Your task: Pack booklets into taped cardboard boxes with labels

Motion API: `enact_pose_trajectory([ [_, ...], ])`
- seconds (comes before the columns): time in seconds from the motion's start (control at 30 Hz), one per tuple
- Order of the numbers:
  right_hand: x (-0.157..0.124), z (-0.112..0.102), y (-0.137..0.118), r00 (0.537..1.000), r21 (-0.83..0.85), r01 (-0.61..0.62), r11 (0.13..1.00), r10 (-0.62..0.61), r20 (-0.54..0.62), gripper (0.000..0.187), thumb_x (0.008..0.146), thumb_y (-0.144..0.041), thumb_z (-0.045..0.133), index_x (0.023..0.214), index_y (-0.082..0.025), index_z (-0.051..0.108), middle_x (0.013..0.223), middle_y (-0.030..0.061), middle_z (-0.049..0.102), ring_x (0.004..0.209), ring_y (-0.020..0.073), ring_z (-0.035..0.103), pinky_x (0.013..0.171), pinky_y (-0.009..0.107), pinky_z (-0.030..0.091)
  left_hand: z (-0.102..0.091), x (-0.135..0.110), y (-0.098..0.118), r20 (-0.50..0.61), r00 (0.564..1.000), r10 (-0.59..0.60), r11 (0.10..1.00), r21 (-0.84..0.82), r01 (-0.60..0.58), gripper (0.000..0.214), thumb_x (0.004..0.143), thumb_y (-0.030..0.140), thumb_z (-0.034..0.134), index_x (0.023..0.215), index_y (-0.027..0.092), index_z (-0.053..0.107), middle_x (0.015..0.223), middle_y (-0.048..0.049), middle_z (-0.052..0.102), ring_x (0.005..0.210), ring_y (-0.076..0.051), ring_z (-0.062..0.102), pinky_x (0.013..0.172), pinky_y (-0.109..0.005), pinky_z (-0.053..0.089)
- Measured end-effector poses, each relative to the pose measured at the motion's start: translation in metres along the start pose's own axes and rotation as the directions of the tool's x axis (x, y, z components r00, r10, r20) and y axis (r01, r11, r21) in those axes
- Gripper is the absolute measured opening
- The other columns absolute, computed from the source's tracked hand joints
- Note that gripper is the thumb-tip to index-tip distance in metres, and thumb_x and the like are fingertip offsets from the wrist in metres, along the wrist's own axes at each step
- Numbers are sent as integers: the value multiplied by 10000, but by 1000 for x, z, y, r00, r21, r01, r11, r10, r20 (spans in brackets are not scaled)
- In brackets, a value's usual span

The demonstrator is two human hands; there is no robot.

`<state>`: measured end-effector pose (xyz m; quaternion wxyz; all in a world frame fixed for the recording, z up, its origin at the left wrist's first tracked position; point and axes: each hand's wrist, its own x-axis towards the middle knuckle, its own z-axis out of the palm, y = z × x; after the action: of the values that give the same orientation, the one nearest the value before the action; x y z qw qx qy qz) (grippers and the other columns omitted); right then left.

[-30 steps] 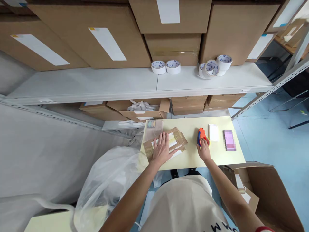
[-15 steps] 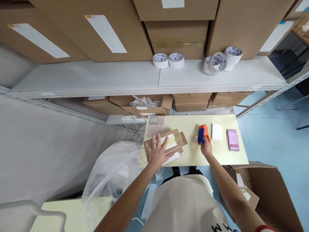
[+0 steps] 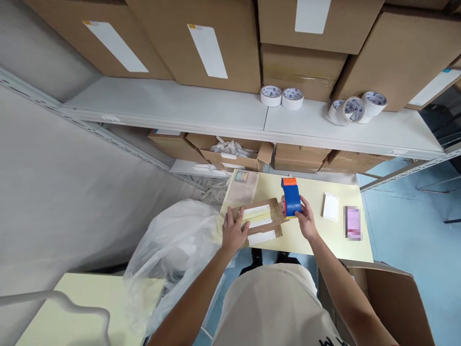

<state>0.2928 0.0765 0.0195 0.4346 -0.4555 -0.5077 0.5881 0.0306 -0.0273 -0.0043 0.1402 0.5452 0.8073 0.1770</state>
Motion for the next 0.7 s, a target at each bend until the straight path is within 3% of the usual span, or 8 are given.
enact_pose_trajectory([
  [0.13,-16,-35,-11,990,-47,13,999,-19,-136,472,790,-354,471,1239,-228,541,917,51,662,792,217,609,701,345,491,11,4,9,31,962,270,962,-51,-268,577,889,411,511,1424,200,469,1603,-153,211,1438,-394,248,1100,-552,327],
  [0.3,-24,-49,-37,968,-52,9,999,-22,-251,295,823,-472,554,941,-210,621,883,50,656,760,197,592,679,316,478,17,11,38,101,933,345,938,-8,-345,615,887,402,513,1450,171,426,1591,-190,227,1441,-410,234,1096,-572,301],
  [0.53,-5,-26,-55,991,-81,-82,993,72,-117,387,725,-579,684,824,-205,656,770,26,666,678,184,594,616,305,501,5,16,64,133,909,394,911,74,-406,682,866,398,532,1482,162,359,1582,-211,236,1468,-421,128,1102,-691,126],
  [0.63,2,-19,-56,990,-110,-141,984,137,-41,403,695,-592,708,802,-207,656,748,24,671,658,186,602,598,308,506,-5,17,65,91,909,407,913,-15,-407,695,839,428,567,1458,160,400,1575,-210,257,1465,-428,136,1103,-709,78],
  [0.7,4,-18,-55,986,-124,-167,978,167,-14,411,692,-603,706,796,-209,656,737,24,672,649,191,607,583,308,504,-11,17,66,39,916,400,905,-172,-388,682,823,465,586,1420,165,452,1548,-197,330,1456,-408,198,1128,-674,100],
])
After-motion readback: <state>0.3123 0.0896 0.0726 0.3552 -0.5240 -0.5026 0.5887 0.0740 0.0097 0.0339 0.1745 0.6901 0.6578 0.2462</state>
